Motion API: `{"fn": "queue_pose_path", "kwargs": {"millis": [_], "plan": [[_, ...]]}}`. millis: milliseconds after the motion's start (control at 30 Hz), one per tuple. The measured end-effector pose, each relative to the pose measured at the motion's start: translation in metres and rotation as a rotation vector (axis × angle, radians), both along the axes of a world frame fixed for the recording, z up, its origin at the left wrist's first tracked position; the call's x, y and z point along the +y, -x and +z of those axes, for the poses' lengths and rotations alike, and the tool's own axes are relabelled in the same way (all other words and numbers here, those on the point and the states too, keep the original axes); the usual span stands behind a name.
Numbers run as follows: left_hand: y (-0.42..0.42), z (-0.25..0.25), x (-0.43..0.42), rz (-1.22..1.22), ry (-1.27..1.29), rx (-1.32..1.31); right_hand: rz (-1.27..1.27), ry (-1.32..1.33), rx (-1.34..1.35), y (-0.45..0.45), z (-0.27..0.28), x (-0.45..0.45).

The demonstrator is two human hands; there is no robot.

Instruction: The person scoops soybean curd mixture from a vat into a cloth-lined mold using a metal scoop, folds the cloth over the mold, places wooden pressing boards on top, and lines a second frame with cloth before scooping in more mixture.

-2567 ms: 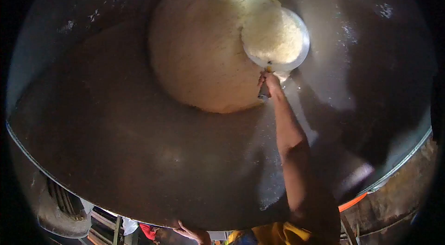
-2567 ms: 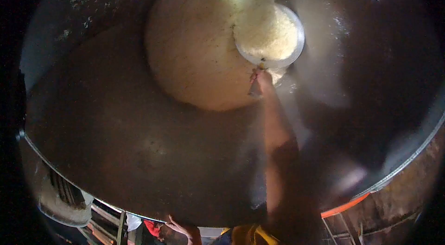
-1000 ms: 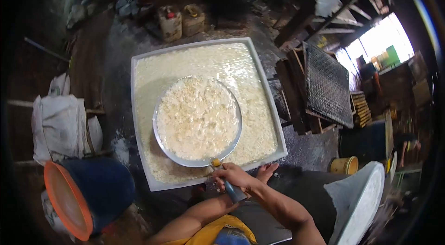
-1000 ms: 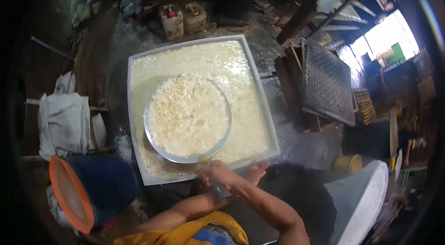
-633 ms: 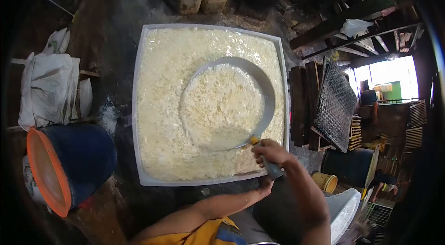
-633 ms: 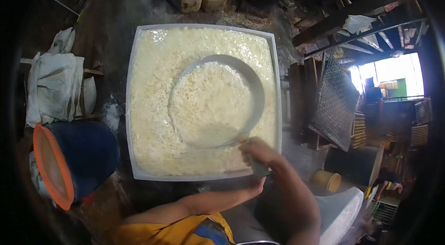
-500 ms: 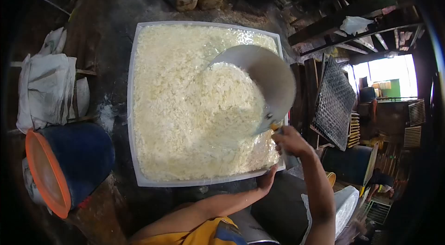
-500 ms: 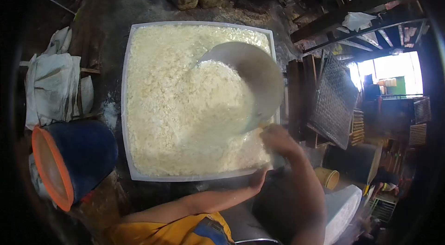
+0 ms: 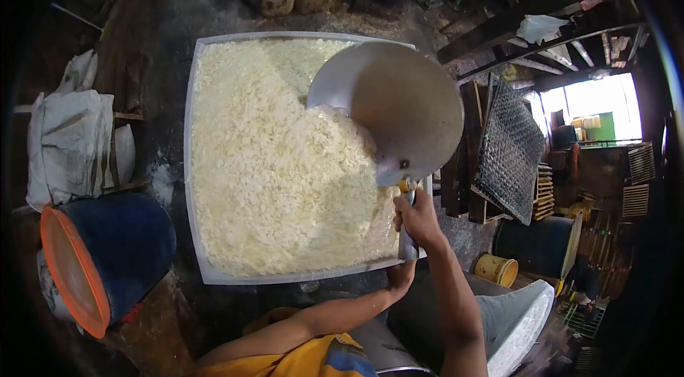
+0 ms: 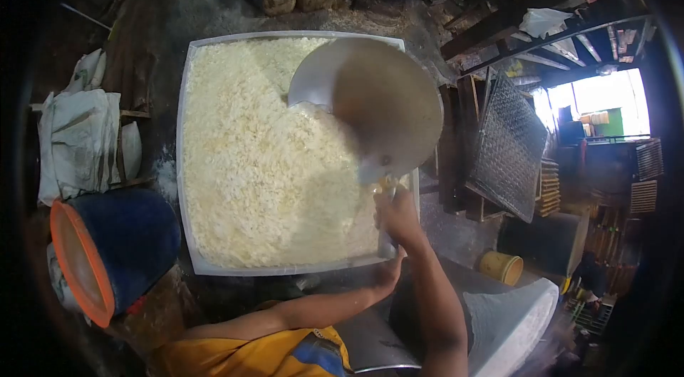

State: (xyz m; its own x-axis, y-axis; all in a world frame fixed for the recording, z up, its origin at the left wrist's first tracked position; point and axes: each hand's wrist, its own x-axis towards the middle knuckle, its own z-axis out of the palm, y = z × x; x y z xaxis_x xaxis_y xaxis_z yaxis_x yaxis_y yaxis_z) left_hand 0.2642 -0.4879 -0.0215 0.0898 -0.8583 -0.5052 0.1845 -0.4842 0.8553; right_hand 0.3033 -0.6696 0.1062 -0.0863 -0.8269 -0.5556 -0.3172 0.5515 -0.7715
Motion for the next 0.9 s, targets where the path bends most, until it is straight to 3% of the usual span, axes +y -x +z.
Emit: {"fn": "queue_pose_path", "kwargs": {"millis": [33,100,133,200,233,267,300,367,400,433,500,567,667,700,767,833,867,900], "plan": [[0.014,-0.022,0.012,-0.063,0.042,-0.119,0.028,-0.063,-0.023,0.007,0.002,0.009],[0.023,-0.040,0.022,-0.161,0.168,-0.349,-0.051,0.075,0.046,0.019,0.010,0.032],[0.026,-0.037,0.022,-0.074,0.092,-0.178,-0.092,0.148,0.082,0.028,0.016,0.046],[0.027,-0.023,0.018,0.154,-0.053,0.152,-0.110,0.599,0.470,0.082,-0.017,0.084],[0.024,-0.009,0.010,0.200,-0.151,0.210,-0.371,0.642,0.376,0.084,0.000,0.099],[0.020,0.005,0.002,0.247,-0.249,0.268,-0.433,0.773,0.355,0.087,0.023,0.120],[0.017,0.010,-0.004,0.344,-0.099,0.222,-0.494,0.908,0.332,0.086,0.045,0.139],[0.016,0.018,-0.011,0.318,-0.274,0.204,-0.693,1.038,0.778,0.132,0.034,0.205],[0.016,0.021,-0.012,0.302,-0.358,0.193,-0.652,1.073,0.897,0.141,0.040,0.241],[0.014,0.029,-0.012,0.467,-0.088,0.247,-0.747,1.027,0.915,0.145,0.044,0.279],[0.010,0.034,-0.012,0.412,-0.083,0.179,-1.052,0.836,0.823,0.152,0.050,0.356],[0.005,0.029,-0.010,0.322,-0.109,0.223,-0.900,0.920,1.329,0.155,0.039,0.430],[-0.004,0.007,-0.003,0.222,-0.145,0.363,-1.058,0.405,1.281,0.144,0.029,0.534],[-0.016,-0.030,0.002,-0.090,-0.250,0.343,-1.056,0.171,1.264,0.133,0.038,0.561],[-0.064,-0.042,0.026,-0.396,-0.136,0.434,-0.925,-0.090,1.390,0.150,0.003,0.630],[-0.125,-0.085,0.043,-0.791,-0.088,0.021,-0.906,-0.225,1.348,0.154,-0.015,0.670],[-0.156,-0.160,0.044,-0.994,-0.007,-0.163,-0.914,-0.273,1.297,0.154,-0.012,0.684],[-0.206,-0.157,0.067,-0.980,0.097,-0.544,-0.926,-0.284,1.274,0.164,-0.028,0.706]]}}
